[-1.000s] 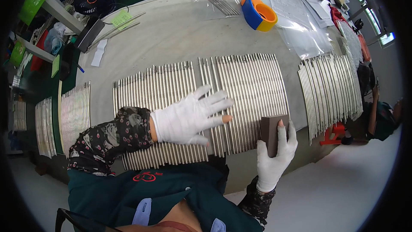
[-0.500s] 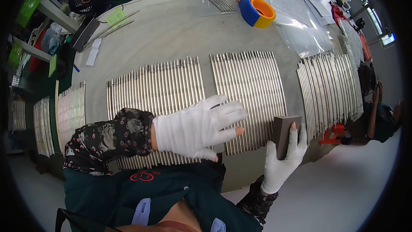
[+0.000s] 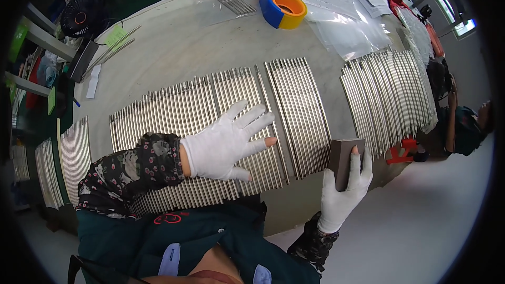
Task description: The recorder uses a sanding block to polish or smooth several thin metal or plastic rods on a workbench.
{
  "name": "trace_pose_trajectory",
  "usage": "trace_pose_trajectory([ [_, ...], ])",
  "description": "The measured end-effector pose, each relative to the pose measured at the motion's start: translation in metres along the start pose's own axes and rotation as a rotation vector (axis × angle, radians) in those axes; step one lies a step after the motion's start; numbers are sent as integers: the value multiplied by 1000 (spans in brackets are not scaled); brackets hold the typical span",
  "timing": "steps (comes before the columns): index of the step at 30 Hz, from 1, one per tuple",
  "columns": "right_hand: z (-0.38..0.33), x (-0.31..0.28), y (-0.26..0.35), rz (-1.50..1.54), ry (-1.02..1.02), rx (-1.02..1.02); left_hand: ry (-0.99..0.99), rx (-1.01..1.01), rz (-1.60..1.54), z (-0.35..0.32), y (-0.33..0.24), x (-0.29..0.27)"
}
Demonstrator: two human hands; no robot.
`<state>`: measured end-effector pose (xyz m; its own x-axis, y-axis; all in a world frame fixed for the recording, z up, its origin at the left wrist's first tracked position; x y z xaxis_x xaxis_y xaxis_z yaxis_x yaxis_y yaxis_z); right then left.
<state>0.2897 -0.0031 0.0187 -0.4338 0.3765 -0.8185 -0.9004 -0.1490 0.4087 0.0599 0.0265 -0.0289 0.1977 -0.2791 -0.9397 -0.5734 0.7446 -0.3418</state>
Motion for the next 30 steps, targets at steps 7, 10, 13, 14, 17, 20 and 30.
trace_pose_trajectory([
  [7, 16, -15, -10, 61, -69, 2, -167, 229, -23, 52, -37, -28],
  [10, 21, -20, -6, 91, -96, -28, -120, 232, 39, 107, -35, -18],
  [13, 26, -17, -8, 49, -64, -30, -24, 78, 152, 140, -6, -3],
  [14, 29, -15, -7, 21, -56, -67, -41, 52, 143, 141, -5, 0],
  [17, 44, -7, -19, 43, -17, -67, -33, 49, 140, 128, -6, 6],
  [20, 79, 5, -28, -42, -6, -124, -40, 53, 71, 95, -9, 2],
  [30, 164, 57, -27, -674, 103, -246, 143, -13, -104, -40, -51, 7],
])
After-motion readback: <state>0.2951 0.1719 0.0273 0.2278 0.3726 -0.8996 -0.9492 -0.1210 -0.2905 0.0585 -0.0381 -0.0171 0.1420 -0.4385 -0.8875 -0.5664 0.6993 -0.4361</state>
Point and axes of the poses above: each hand's wrist, its own z-axis towards the middle knuckle, its own x-axis out of the palm, y = z × x, the point moved 9 cm from there along z, towards the middle knuckle, and after that the axes turned 6 degrees about y, right-handed, at the moved point
